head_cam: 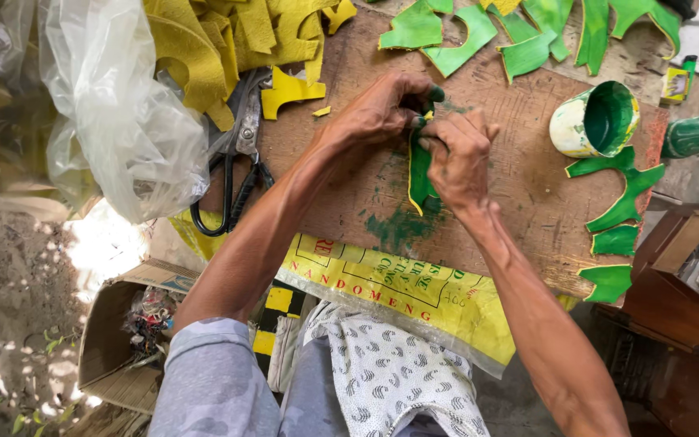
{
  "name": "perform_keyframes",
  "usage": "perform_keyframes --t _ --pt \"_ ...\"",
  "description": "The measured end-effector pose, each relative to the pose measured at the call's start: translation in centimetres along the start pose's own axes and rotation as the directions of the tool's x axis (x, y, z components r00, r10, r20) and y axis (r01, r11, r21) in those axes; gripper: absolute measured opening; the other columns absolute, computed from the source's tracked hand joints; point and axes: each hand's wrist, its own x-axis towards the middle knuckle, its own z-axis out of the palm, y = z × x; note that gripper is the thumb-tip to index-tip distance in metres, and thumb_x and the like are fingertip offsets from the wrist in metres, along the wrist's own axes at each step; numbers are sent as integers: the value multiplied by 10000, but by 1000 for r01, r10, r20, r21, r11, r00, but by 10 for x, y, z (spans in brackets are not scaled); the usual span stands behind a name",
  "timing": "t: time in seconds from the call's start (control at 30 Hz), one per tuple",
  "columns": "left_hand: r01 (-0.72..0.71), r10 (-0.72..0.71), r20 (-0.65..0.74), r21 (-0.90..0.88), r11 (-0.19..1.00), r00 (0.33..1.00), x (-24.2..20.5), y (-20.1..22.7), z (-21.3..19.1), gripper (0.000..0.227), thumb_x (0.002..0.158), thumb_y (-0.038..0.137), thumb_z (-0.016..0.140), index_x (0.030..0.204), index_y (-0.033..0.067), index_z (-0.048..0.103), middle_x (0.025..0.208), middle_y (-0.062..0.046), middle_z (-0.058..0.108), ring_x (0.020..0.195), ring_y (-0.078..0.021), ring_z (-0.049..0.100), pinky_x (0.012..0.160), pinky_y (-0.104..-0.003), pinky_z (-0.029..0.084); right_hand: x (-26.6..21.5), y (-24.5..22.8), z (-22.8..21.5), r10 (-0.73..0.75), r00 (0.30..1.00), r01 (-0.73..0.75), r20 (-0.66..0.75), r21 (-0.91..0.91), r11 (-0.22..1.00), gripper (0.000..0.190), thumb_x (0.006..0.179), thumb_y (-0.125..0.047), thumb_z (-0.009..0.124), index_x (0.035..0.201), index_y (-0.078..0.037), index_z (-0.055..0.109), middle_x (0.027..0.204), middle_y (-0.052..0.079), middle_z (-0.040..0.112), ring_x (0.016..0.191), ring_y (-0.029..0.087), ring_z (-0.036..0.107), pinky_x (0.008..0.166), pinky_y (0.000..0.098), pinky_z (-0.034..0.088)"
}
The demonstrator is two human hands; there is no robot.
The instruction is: The person paints yellow felt pieces green using a small brush and a container of green paint. They repeatedly dip the brush into the paint, apply it to the felt pieces, and place the painted pieces on a mat to dry.
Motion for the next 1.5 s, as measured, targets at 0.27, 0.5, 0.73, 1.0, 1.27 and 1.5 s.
perform_keyframes --t 0.27,0.5,0.73,1.0,1.27,1.5 --pt "-26 26 4 -3 1000 1000 -2 5 -3 464 814 -124 673 1251 29 694 1128 -110 755 1007 -217 732 924 -329 595 -68 -46 -45 89 996 -93 27 280 956 118 1009 -139 732 894 -113 746 858 46 714 842 204 551 860 381 369" --pt "-72 72 4 23 997 997 1 0 -1 502 790 -154 639 1259 18 693 1122 -104 757 1008 -213 737 918 -343 572 0 -6 -2 23 1000 -22 -5 84 996 67 924 -110 694 869 -104 731 815 44 663 892 242 544 897 390 388" --pt "-31 33 29 -54 998 999 0 4 0 438 795 -135 676 1203 18 716 1057 -90 764 978 -202 726 864 -319 627 -60 -39 -40 76 997 -77 14 239 968 169 960 -25 666 845 -129 732 769 20 656 802 212 575 874 373 426" --pt "-28 28 1 73 997 1000 2 5 5 484 782 -142 661 1232 28 709 1109 -113 747 989 -219 730 893 -315 610 -18 -5 -6 43 993 -31 110 -109 994 276 990 51 611 795 -85 750 727 95 635 797 242 533 958 405 340" --pt "-62 59 29 75 995 998 0 -8 7 453 771 -141 663 1207 -22 701 1070 -127 762 1004 -225 730 894 -346 601 -25 0 -40 104 994 -109 44 147 983 104 992 -40 659 911 -62 721 864 75 686 856 210 573 910 396 370" --pt "-23 23 0 59 998 1000 2 1 1 446 800 -89 718 1235 4 690 1075 -103 759 978 -192 725 881 -321 597 -60 -19 -45 9 996 -21 94 128 992 162 984 -122 633 871 -113 748 791 37 679 845 213 531 858 403 339"
